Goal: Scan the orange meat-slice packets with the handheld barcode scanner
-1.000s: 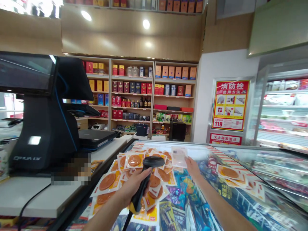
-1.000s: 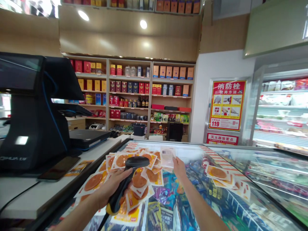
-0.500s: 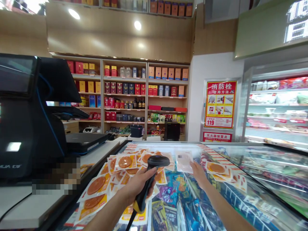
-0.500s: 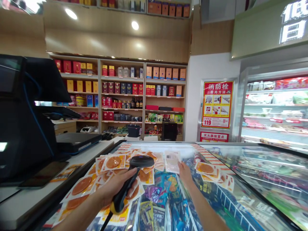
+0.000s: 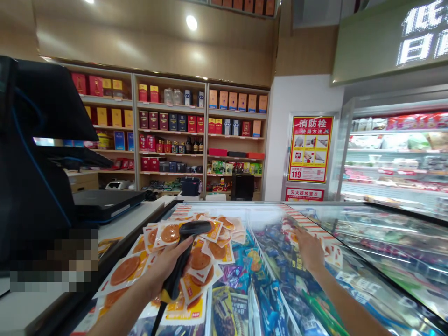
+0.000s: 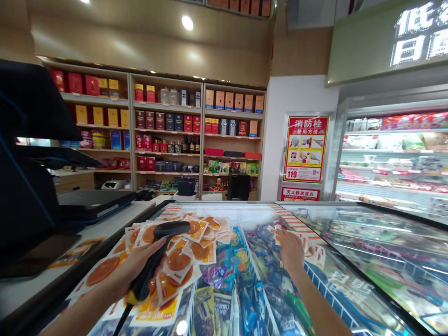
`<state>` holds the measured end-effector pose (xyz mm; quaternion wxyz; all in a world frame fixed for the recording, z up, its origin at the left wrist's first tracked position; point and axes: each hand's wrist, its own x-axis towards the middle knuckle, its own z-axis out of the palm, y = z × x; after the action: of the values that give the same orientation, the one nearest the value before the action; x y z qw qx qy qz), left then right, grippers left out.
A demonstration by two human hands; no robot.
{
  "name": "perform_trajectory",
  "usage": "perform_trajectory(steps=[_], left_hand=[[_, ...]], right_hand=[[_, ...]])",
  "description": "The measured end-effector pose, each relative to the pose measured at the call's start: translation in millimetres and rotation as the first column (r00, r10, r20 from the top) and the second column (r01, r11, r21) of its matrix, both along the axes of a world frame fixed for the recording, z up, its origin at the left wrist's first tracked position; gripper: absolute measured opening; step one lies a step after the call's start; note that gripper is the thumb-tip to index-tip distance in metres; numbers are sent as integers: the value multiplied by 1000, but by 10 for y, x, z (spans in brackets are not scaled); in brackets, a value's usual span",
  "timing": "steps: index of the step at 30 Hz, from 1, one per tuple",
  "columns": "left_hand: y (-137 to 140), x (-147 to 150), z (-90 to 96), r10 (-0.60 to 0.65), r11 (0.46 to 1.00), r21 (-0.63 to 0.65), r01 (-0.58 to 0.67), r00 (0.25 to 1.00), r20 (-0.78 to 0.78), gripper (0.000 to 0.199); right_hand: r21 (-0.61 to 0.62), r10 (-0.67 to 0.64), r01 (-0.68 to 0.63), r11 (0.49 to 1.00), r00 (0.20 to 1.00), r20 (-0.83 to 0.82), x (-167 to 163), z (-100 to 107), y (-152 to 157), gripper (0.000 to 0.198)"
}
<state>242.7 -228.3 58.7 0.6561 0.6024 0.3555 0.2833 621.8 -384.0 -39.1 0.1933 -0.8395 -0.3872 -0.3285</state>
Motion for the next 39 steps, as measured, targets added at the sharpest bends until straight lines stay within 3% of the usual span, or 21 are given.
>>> perform_trajectory(steps=[5, 9, 12, 14, 17, 19, 21, 26, 30, 33, 34, 36, 38, 39], left_hand=[[46, -63, -71, 46, 999, -11, -46, 999, 10, 36], [62, -110, -97, 34, 999, -34, -33, 999, 35, 35], [119, -207, -143, 57, 997, -46, -55, 998, 42, 36], [182, -292, -198, 65, 996, -56, -63, 997, 41, 37], [271, -417, -280, 57, 996, -67, -54, 997, 49, 39], [298, -482, -305, 61, 996, -73, -57, 997, 45, 38], [299, -525, -302, 79, 995, -67, -76, 996, 33, 37], [292, -530, -259, 78, 996, -49, -75, 996, 47, 37], [307, -436, -240, 48, 998, -46, -46, 997, 55, 37], [276, -338, -209, 3, 1000, -20, -2, 998, 66, 35], [255, -303, -193, -20, 1000, -13, 21, 997, 71, 35], [199, -229, -159, -49, 999, 8, 48, 995, 83, 35], [132, -148, -125, -63, 998, 23, 61, 994, 91, 35], [96, -106, -110, -74, 997, 27, 72, 993, 96, 35]], right_hand=[[-181, -64, 69, 981, 997, 32, 155, -277, -115, 44], [-206, -112, 116, 972, 993, 31, 305, -369, -94, 40], [-167, -145, 153, 974, 988, 62, 269, -282, 55, 40], [-138, -87, 95, 986, 994, 62, 69, -166, 277, 43], [-113, 138, -145, 983, 988, -66, -500, 42, 791, 45], [-86, 325, -344, 935, 928, -185, -962, 169, 1184, 44], [-99, 483, -522, 847, 835, -264, -1386, 264, 1537, 45], [-132, 514, -590, 796, 775, -368, -1934, 316, 1985, 56], [102, 643, -668, 737, 646, -412, -1871, 292, 1947, 42], [319, 651, -571, 756, 608, -455, -1647, 292, 1807, 37], [419, 662, -512, 750, 562, -496, -1555, 288, 1750, 38], [632, 723, -354, 689, 387, -572, -1370, 262, 1624, 37], [751, 777, -206, 627, 226, -587, -1208, 216, 1485, 37], [779, 791, -151, 609, 188, -582, -1143, 188, 1413, 37]])
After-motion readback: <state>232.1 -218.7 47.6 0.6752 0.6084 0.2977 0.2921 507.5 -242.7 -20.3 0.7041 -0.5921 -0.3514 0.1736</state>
